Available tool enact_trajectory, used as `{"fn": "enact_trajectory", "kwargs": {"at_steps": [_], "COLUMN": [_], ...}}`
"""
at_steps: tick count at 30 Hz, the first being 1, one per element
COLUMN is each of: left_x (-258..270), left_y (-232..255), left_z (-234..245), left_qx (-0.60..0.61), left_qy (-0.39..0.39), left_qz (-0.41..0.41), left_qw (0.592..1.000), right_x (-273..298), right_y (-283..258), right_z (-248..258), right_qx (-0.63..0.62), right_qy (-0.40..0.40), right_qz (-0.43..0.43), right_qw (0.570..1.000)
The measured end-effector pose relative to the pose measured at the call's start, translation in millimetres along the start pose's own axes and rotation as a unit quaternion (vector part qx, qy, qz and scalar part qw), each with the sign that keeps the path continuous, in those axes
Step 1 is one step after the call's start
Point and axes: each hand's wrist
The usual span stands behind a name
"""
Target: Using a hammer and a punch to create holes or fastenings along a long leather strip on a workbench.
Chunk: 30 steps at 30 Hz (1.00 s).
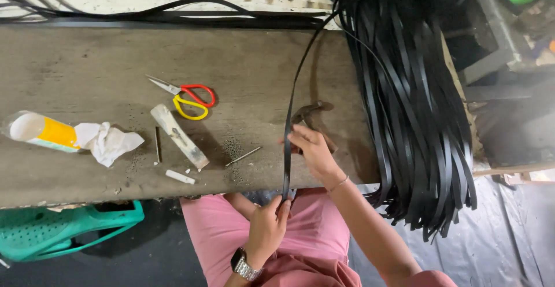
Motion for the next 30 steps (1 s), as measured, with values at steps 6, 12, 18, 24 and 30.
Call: {"fn": "enact_trajectory", "kwargs": {"at_steps": [6,12,18,24,30], "left_x": [8.7,5.2,-2.2,0.6,-18.6], "left_y": [2.7,-10.4,-12.1,-17.2,3.8], "left_z": [0.0,-2.7,-4.3,-5.8,25.0], "left_qx": [0.079,0.106,0.074,-0.044,-0.248], "left_qy": [0.017,0.021,0.019,0.034,0.206], "left_qz": [0.06,0.118,0.133,0.093,-0.158], "left_qw": [0.995,0.987,0.988,0.994,0.933], "right_x": [-64.5,-112.8,-53.4,-19.4,-17.7], "right_y": [-62.8,-32.3,-0.4,32.0,37.0], "right_z": [-31.1,-40.2,-24.0,6.6,6.0], "right_qx": [0.085,0.457,0.507,0.577,0.576], "right_qy": [0.036,0.052,0.07,0.032,0.053], "right_qz": [-0.015,0.04,0.354,0.435,0.425], "right_qw": [0.996,0.887,0.783,0.691,0.697]}}
Point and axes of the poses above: each hand's wrist, its own x-axis away from the middle knuckle, its own z-axis out of the back of the hand, y = z × x, and after that the axes turned 13 degrees about -z, right-handed
